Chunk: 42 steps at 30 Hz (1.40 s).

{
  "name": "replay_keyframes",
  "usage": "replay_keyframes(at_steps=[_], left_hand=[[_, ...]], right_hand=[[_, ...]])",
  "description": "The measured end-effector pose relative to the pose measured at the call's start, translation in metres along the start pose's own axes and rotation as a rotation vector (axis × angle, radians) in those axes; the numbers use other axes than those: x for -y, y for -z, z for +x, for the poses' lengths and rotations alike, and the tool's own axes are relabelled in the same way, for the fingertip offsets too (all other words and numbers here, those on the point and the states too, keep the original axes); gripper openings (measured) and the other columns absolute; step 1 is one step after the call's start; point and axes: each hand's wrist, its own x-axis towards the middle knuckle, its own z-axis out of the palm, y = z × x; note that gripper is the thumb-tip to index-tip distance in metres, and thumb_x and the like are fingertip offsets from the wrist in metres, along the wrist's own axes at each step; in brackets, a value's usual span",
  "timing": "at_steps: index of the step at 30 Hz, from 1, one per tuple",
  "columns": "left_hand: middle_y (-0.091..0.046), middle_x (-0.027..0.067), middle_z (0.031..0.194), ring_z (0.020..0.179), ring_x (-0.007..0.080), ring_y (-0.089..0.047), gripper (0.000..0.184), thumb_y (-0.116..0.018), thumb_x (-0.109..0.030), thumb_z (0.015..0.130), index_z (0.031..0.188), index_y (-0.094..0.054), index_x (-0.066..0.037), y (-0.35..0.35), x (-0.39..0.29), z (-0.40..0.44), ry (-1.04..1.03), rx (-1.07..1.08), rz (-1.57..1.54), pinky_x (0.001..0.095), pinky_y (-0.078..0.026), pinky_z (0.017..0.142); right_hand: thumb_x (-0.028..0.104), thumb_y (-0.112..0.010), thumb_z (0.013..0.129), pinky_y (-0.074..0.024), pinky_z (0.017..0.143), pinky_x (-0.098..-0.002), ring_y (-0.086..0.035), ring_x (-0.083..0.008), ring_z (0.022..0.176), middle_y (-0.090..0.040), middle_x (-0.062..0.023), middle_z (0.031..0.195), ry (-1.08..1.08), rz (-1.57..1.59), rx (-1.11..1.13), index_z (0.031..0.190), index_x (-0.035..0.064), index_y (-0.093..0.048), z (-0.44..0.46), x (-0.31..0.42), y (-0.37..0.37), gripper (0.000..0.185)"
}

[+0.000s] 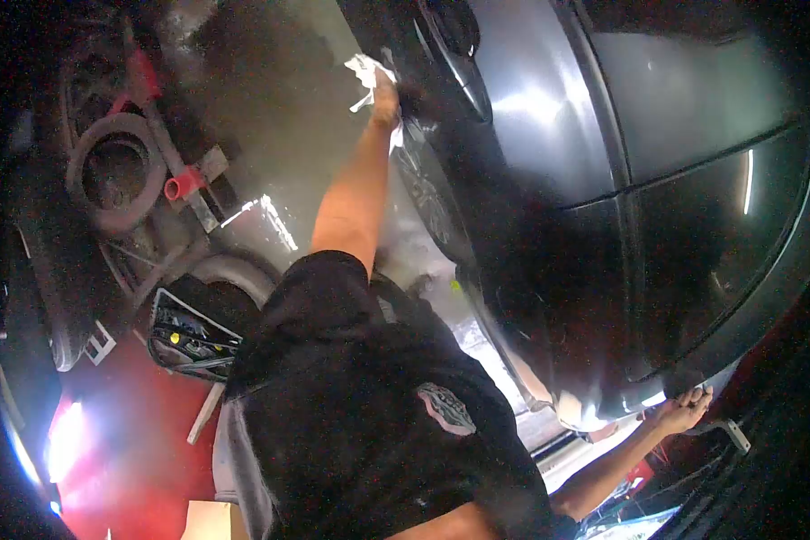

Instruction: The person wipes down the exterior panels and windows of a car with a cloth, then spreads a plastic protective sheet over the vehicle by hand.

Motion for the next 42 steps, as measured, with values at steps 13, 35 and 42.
replay_keyframes(at_steps=[13,35,42], left_hand=[[-0.015,0.0368,0.161,0.149,0.0548,-0.011,0.059,-0.039,-0.019,0.107,0.16,-0.022,0.002,-0.088,-0.102,-0.353,-0.091,0.123,0.315,0.053,-0.009,0.124],[-0.059,0.0292,0.123,0.118,0.0375,-0.054,0.057,-0.035,-0.033,0.108,0.14,-0.041,0.015,-0.041,-0.062,-0.161,0.226,-0.296,-0.008,0.0435,-0.04,0.107],[-0.062,0.0291,0.114,0.112,0.0439,-0.058,0.039,-0.042,-0.023,0.106,0.128,-0.051,0.008,-0.076,-0.034,-0.469,0.232,-0.102,0.371,0.0458,-0.044,0.099]], right_hand=[[0.02,-0.045,0.107,-0.0367,0.049,-0.0177,-0.047,-0.0039,0.066,-0.058,-0.0044,0.09,-0.371,0.475,0.773,0.136,0.0004,-0.056,0.054,-0.003,0.069,0.037],[0.028,-0.042,0.11,-0.0493,0.07,-0.0272,-0.06,-0.0156,0.08,-0.065,-0.0071,0.105,0.016,-0.467,-0.036,0.13,-0.0007,-0.056,0.029,0.03,0.065,0.038],[0.028,-0.05,0.107,-0.0501,0.072,-0.0274,-0.062,-0.017,0.081,-0.065,-0.0089,0.105,-0.096,-0.106,0.259,0.12,-0.0004,-0.066,0.074,0.005,0.1,0.035]])
